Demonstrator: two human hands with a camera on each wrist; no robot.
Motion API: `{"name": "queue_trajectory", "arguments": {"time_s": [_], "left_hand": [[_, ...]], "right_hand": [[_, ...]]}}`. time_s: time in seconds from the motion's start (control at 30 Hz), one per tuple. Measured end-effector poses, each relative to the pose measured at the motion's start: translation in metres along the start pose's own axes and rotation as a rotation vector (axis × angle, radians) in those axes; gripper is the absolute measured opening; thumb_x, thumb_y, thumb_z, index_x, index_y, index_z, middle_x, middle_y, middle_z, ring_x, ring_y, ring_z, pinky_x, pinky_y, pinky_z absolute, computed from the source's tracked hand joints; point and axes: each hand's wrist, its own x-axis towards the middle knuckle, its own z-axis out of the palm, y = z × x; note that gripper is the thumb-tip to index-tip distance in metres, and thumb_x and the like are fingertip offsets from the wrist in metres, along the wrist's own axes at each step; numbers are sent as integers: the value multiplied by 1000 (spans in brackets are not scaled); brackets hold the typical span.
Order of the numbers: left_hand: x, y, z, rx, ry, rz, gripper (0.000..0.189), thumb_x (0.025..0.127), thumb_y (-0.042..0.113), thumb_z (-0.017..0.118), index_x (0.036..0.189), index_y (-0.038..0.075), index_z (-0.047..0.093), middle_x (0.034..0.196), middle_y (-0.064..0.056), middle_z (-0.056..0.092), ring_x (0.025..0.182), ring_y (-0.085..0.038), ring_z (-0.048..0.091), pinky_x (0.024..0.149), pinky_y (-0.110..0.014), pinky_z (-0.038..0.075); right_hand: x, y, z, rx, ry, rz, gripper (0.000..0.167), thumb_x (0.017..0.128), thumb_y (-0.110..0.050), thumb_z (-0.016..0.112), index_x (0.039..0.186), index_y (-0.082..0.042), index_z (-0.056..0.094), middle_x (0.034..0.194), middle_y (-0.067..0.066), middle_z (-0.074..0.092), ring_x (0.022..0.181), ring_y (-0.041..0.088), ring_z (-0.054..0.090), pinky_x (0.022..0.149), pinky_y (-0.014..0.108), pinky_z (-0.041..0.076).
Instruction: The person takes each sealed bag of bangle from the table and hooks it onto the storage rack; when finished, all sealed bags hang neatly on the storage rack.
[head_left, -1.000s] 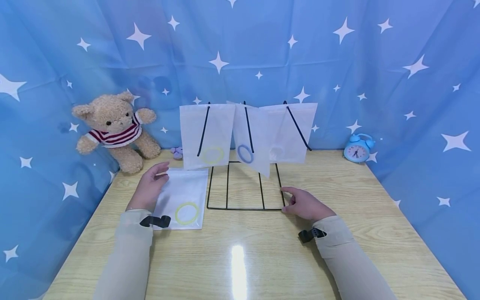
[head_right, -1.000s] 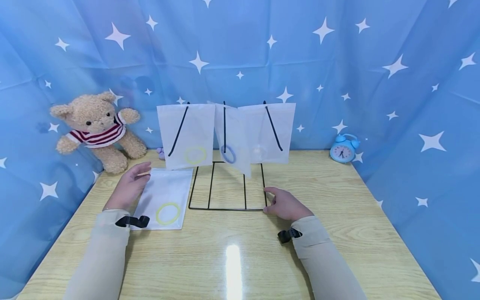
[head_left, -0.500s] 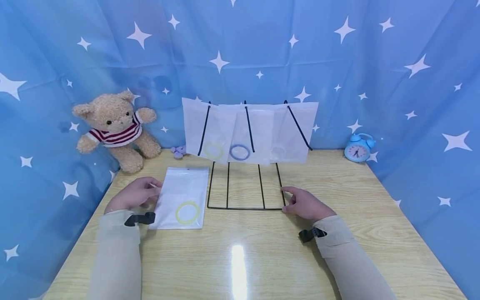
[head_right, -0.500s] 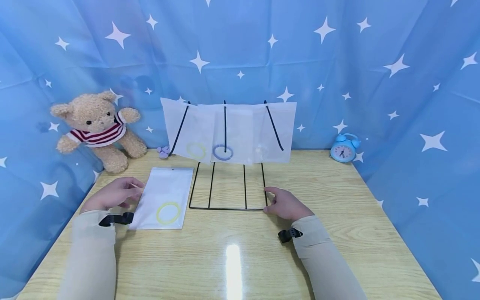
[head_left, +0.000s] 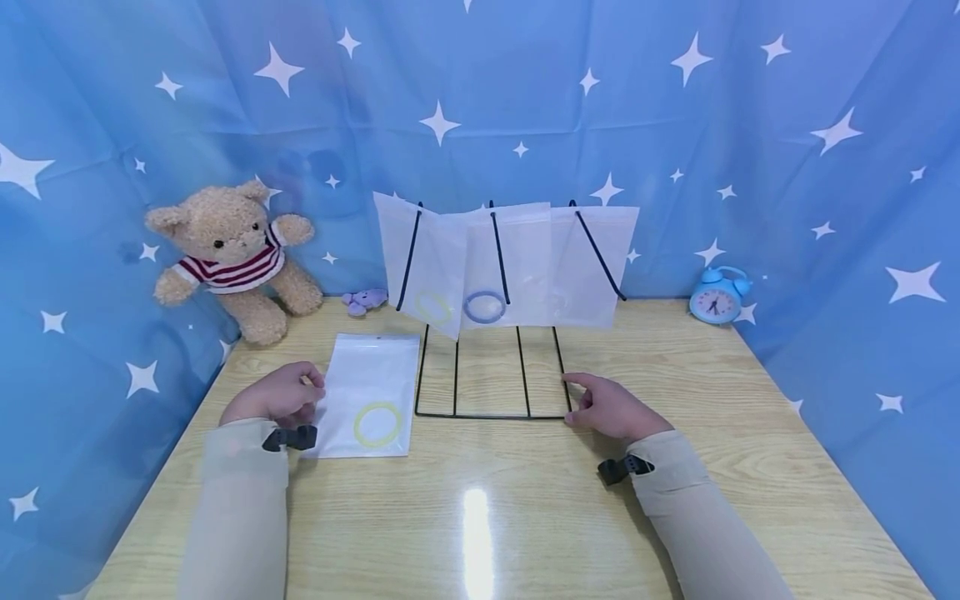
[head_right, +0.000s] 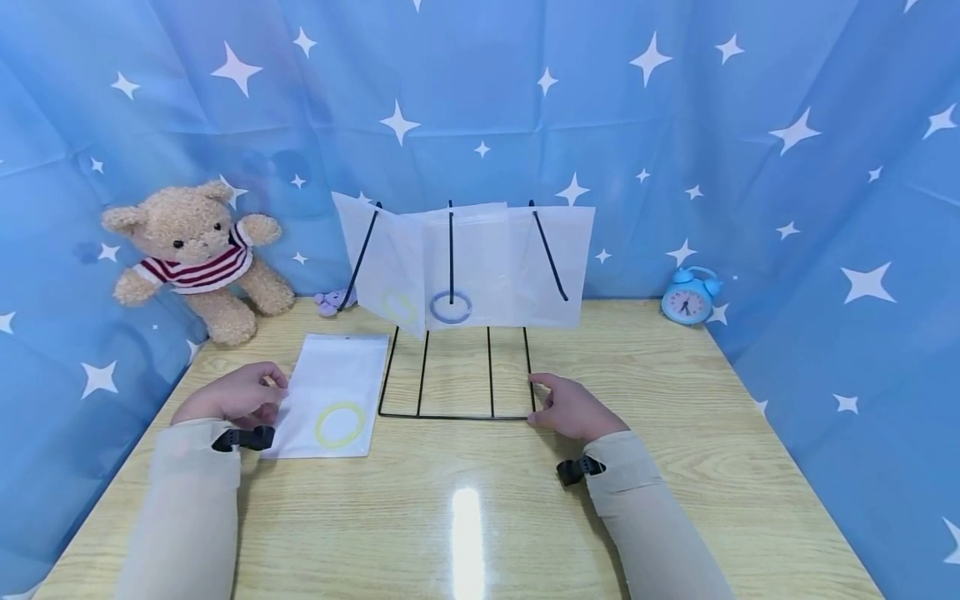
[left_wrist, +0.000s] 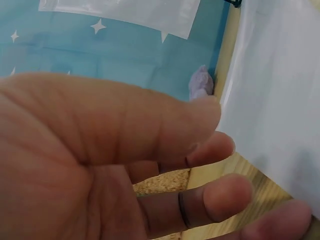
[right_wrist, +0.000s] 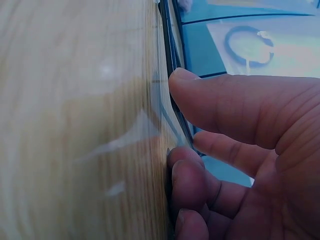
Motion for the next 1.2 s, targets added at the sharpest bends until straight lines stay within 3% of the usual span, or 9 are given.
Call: {"name": "queue_trajectory", "arguments": {"time_s": [0.47, 0.67, 0.83, 1.03, 1.2], "left_hand": [[5, -3, 1, -47, 13, -17, 35, 108, 20, 52, 136, -2, 50, 118, -21, 62, 91, -27, 69, 73, -39, 60], [6, -4, -1, -79, 8, -14, 34, 109, 19, 51, 136, -1, 50, 114, -20, 64, 87, -28, 68, 73, -39, 61], [7, -5, -1, -101, -1, 58, 34, 108, 18, 52, 134, -3, 57, 108, -18, 66, 86, -26, 67, 75, -38, 60], [7, -4, 1, -143, -52, 144, 38, 107, 21, 57, 133, -5, 67, 133, -23, 66, 106, -29, 71, 88, -44, 63], [10, 0, 3, -94, -92, 212, 37, 107, 21, 57, 133, -1, 70, 139, -23, 60, 106, -27, 58, 83, -36, 56]], "right_hand": [[2, 2, -1, -2, 4, -11, 77, 95, -21, 80, 161, -12, 43, 82, 5, 59, 68, 21, 49, 60, 36, 42], [3, 3, 0, -7, 12, -3, 77, 94, -21, 80, 161, -14, 44, 83, 5, 60, 70, 22, 51, 61, 36, 44], [3, 4, 1, -10, 8, -6, 77, 94, -22, 80, 161, -13, 43, 84, 6, 60, 70, 22, 51, 62, 36, 44], [3, 3, 1, -10, 8, -10, 77, 94, -22, 80, 161, -14, 43, 86, 6, 60, 72, 21, 52, 63, 36, 44], [2, 3, 0, -11, 7, -15, 77, 94, -22, 80, 161, -13, 43, 85, 6, 61, 72, 21, 52, 63, 36, 44]]}}
